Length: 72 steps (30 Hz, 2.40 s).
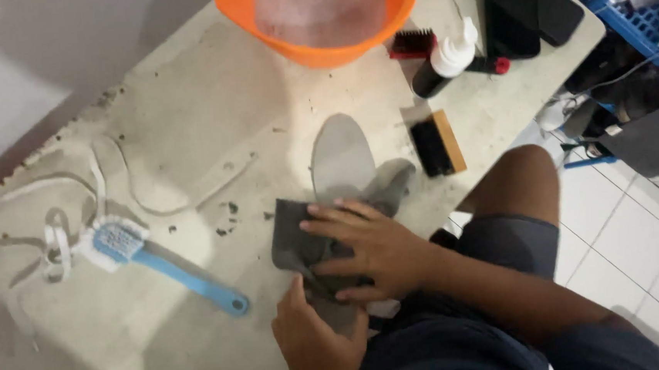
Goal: The person is cleaning a shoe insole by wiping it repeatedly with a cloth and using a brush on a workbench.
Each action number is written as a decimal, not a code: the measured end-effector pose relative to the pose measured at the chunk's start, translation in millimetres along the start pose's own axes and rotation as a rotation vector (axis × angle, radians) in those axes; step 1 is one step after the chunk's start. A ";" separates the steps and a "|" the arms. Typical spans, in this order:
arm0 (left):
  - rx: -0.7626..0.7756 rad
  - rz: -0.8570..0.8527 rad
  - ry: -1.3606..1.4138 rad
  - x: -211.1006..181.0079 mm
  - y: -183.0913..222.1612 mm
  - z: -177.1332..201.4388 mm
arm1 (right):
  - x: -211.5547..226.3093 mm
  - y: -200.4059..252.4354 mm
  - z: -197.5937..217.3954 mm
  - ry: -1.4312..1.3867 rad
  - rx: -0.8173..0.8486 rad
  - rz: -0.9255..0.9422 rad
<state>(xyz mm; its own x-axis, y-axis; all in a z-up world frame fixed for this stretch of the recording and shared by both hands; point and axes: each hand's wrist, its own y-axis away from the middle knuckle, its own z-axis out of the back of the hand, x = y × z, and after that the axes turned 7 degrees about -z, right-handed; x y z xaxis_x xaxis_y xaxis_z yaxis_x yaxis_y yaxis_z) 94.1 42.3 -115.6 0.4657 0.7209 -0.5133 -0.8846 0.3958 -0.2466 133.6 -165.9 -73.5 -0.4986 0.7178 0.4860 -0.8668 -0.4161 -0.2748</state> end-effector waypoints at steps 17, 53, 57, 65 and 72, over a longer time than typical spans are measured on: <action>0.051 0.198 -0.152 1.6 2.1 -12.8 | -10.4 -3.4 3.0 -0.164 -0.029 0.051; 0.702 -0.545 -0.679 -36.1 -101.8 31.4 | -67.8 8.6 -0.2 0.284 -0.189 -0.305; 0.574 -0.443 -0.613 -24.6 -88.8 16.2 | -67.0 14.0 4.1 0.178 0.006 -0.082; 0.268 -0.583 -0.641 -19.9 -71.2 3.7 | -65.1 1.5 -2.2 0.273 -0.025 -0.103; 0.150 -0.656 -0.710 -16.0 -72.4 -3.2 | -74.4 -18.4 6.7 0.394 -0.030 -0.203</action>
<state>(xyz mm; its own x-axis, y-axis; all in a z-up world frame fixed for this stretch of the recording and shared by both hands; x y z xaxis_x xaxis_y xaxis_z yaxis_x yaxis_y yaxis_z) 150.7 0.3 -92.1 0.8145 0.4872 0.3148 -0.4551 0.8733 -0.1741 186.7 -215.4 -99.0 -0.2769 0.9437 0.1811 -0.9442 -0.2323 -0.2335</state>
